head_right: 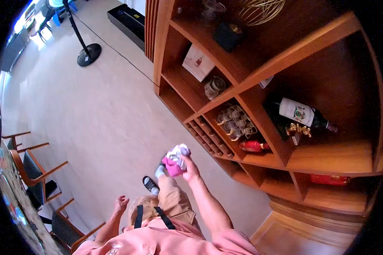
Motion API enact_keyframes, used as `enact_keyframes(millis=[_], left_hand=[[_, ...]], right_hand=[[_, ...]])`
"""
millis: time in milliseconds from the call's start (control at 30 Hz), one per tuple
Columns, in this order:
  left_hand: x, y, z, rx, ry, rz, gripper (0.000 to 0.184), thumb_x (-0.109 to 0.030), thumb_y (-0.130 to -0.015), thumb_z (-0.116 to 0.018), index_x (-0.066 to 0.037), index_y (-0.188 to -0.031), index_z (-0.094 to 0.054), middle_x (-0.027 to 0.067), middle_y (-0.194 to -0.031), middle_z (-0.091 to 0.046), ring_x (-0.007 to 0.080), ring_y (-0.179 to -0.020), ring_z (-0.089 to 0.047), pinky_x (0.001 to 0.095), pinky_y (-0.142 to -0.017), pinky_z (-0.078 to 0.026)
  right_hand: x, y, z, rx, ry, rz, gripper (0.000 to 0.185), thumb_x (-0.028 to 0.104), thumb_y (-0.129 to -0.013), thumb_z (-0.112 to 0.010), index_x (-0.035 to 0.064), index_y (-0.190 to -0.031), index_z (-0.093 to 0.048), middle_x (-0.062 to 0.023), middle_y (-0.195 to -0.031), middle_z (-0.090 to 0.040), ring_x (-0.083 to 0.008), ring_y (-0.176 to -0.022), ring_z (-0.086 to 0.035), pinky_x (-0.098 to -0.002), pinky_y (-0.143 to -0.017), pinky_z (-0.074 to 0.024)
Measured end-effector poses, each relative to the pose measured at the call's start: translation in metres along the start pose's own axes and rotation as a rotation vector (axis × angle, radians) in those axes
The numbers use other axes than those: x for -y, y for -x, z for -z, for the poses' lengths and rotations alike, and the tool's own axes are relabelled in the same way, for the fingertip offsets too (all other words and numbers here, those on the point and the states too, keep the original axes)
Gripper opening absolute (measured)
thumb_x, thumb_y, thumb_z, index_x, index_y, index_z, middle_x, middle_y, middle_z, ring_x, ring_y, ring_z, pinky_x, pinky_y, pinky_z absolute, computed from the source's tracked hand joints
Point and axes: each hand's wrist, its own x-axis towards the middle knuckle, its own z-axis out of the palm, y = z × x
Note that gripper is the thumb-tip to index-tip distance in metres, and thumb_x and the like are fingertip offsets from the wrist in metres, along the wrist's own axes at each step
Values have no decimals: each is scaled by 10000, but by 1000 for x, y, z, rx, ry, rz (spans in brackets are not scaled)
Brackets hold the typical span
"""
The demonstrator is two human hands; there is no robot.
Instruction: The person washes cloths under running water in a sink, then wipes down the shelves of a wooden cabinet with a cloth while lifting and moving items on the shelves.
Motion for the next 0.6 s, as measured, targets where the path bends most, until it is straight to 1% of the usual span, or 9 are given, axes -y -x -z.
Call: enact_keyframes(millis=[100,167,200,267,333,400,433,500,600], left_hand=[[-43,-5,9,6,-224,46,661,-388,-820,-742,16,-1314,-571,240,-1140,-686,327,-1019,-683,417,-882,-544],[-29,-39,2,-93,-269,-53,667,-406,-832,-730,13,-1323,-563,266,-1183,-656,368,-1086,-647,443,-930,-518],[-25,-57,-1,-140,-289,-103,670,-415,-838,-725,11,-1328,-559,279,-1204,-641,389,-1119,-629,455,-955,-505],[-135,-27,25,-113,-397,-138,683,-440,-852,-707,0,-1347,-544,285,-1253,-591,436,-1187,-555,484,-1009,-456],[-195,-38,27,-148,-373,-226,702,-454,-859,-692,-1,-1368,-523,282,-1272,-569,445,-1190,-541,494,-1013,-445],[-203,-65,20,-111,-489,-212,850,-521,-805,-721,4,-1415,-449,297,-1300,-531,450,-1179,-541,496,-1011,-447],[-208,-77,17,-51,-550,-163,883,-537,-786,-733,6,-1417,-438,299,-1305,-524,451,-1180,-540,495,-1012,-448],[-222,-105,11,29,-665,-100,933,-554,-748,-756,6,-1416,-424,297,-1304,-519,449,-1182,-539,494,-1009,-453],[-245,-130,5,108,-827,-50,983,-561,-691,-790,2,-1406,-420,282,-1289,-523,443,-1186,-537,495,-999,-463]], right_hand=[[39,-71,-43,-48,44,182,498,104,-887,-640,109,-1365,-496,-54,-1246,-607,-213,-1158,-609,-386,-1021,-501],[72,-125,-57,-46,62,253,521,94,-864,-651,120,-1363,-505,-51,-1244,-611,-207,-1157,-609,-388,-1018,-502],[93,-140,-79,20,84,429,521,106,-856,-661,104,-1356,-515,-57,-1242,-620,-213,-1140,-619,-391,-1021,-503],[130,-184,-81,39,-24,329,475,201,-891,-665,88,-1331,-528,-70,-1224,-629,-228,-1127,-625,-424,-1005,-519],[158,-226,-82,9,-132,336,493,339,-913,-672,84,-1312,-537,-80,-1215,-633,-230,-1135,-623,-449,-986,-522],[155,-305,-24,-571,15,293,564,473,-908,-662,71,-1289,-553,-106,-1209,-631,-257,-1084,-636,-492,-932,-525],[152,-308,-48,-964,277,264,648,555,-886,-650,43,-1273,-560,-152,-1190,-630,-318,-1062,-621,-523,-892,-510],[141,-332,-54,-1102,1157,435,659,527,-907,-611,20,-1319,-532,-244,-1269,-569,-402,-1171,-546,-558,-957,-454],[132,-350,-67,-1029,1746,975,613,475,-946,-559,49,-1383,-506,-268,-1451,-438,-453,-1323,-429,-549,-1089,-367]])
